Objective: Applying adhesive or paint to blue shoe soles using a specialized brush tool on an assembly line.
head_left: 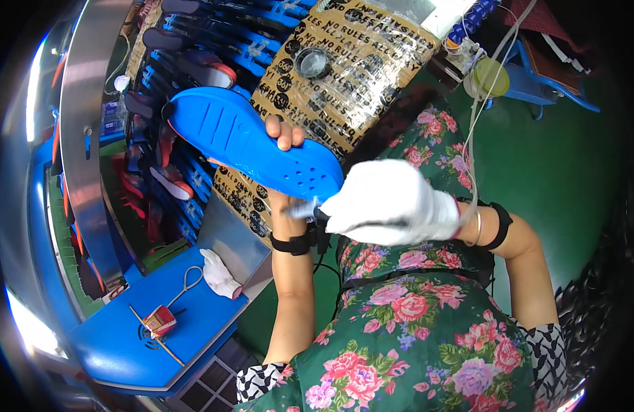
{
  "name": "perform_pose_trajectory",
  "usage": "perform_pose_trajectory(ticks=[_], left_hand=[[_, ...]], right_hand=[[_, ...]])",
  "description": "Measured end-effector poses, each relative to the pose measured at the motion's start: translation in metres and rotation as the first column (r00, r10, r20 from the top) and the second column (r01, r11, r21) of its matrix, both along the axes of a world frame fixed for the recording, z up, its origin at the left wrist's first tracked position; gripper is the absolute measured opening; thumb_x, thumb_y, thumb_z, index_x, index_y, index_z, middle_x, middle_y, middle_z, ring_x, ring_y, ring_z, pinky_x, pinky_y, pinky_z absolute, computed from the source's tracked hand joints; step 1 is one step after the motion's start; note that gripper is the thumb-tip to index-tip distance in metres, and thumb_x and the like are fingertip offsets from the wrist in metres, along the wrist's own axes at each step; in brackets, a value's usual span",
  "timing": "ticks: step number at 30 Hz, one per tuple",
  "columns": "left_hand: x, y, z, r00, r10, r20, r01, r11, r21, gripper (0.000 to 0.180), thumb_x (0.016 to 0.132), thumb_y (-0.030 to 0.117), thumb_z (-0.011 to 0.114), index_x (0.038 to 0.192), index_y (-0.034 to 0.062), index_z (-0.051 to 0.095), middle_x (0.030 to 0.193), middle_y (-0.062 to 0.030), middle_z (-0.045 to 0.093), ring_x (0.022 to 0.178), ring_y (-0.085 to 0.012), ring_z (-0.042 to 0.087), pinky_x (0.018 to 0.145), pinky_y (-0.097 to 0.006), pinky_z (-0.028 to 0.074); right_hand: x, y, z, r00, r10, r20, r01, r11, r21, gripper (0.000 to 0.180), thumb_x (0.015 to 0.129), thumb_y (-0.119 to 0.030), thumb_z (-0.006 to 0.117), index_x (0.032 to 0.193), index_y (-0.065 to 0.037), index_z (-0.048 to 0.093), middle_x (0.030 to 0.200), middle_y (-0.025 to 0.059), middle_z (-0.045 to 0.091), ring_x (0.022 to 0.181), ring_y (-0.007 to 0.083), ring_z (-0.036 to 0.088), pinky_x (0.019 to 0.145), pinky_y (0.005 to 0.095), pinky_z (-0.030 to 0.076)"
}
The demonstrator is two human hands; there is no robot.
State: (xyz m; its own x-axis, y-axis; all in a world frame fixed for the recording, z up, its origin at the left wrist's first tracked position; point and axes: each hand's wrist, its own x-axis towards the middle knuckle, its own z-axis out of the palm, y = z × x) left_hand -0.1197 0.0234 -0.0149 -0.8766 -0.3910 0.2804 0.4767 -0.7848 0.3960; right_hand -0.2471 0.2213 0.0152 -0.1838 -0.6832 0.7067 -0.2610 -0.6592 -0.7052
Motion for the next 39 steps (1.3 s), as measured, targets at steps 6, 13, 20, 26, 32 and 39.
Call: perform_pose_trajectory(ticks=[6,13,20,26,32,39], left_hand=[[-0.001,-0.012,0.006,0.994,0.073,0.077,-0.072,0.997,-0.023,0.113,0.066,0.099,0.042,0.117,-0.0004,0.058,0.093,-0.0158,0.064,0.076,-0.027,0.064,0.079,-0.042,0.051],[-0.003,-0.013,0.008,0.986,0.052,0.158,-0.045,0.998,-0.049,0.114,0.07,0.099,0.039,0.128,0.0019,0.053,0.096,-0.0175,0.065,0.079,-0.0304,0.066,0.078,-0.045,0.051],[-0.003,-0.011,0.004,0.984,-0.067,0.165,0.061,0.997,0.039,0.116,0.071,0.098,0.038,0.133,0.001,0.05,0.097,-0.0213,0.064,0.079,-0.0336,0.065,0.076,-0.046,0.051],[-0.001,-0.013,0.001,0.89,-0.342,0.302,0.332,0.939,0.086,0.125,0.069,0.099,0.036,0.146,0.0009,0.041,0.109,-0.03,0.064,0.082,-0.0402,0.064,0.072,-0.049,0.053],[-0.004,-0.013,0.001,0.782,-0.48,0.399,0.431,0.877,0.209,0.119,0.075,0.094,0.034,0.151,0.0023,0.036,0.12,-0.031,0.062,0.093,-0.0452,0.067,0.076,-0.056,0.058],[-0.003,-0.019,-0.008,0.65,-0.277,0.707,0.382,0.924,0.011,0.085,0.097,0.069,0.04,0.151,0.0033,0.041,0.137,-0.0212,0.059,0.111,-0.0225,0.068,0.089,-0.038,0.061]], right_hand=[[-0.001,-0.001,-0.007,0.968,-0.203,-0.149,0.197,0.979,-0.057,0.026,0.08,-0.007,0.076,0.105,-0.01,0.075,0.099,0.0082,0.073,0.085,0.0261,0.069,0.07,0.0365,0.056],[0.013,0.008,-0.015,0.97,-0.179,-0.164,0.184,0.983,0.014,0.022,0.079,-0.008,0.077,0.101,-0.01,0.075,0.097,0.0076,0.073,0.083,0.0249,0.069,0.068,0.0356,0.056],[-0.002,0.007,-0.009,0.99,-0.128,-0.062,0.133,0.987,0.086,0.018,0.081,-0.008,0.077,0.098,-0.01,0.075,0.096,0.007,0.073,0.083,0.0247,0.069,0.07,0.0359,0.056],[0.004,0.01,-0.01,0.995,0.096,0.04,-0.101,0.982,0.16,0.016,0.08,-0.008,0.076,0.096,-0.011,0.075,0.095,0.0065,0.072,0.083,0.0235,0.068,0.067,0.0368,0.056],[0.01,0.01,-0.018,0.943,-0.084,-0.323,0.077,0.996,-0.034,0.024,0.08,-0.01,0.074,0.104,-0.008,0.072,0.1,0.0101,0.071,0.08,0.026,0.066,0.065,0.0382,0.055],[-0.006,0.008,-0.014,0.97,0.235,-0.065,-0.23,0.97,0.078,0.031,0.079,-0.006,0.075,0.11,-0.008,0.072,0.11,0.0101,0.071,0.082,0.0259,0.066,0.064,0.0365,0.054]])
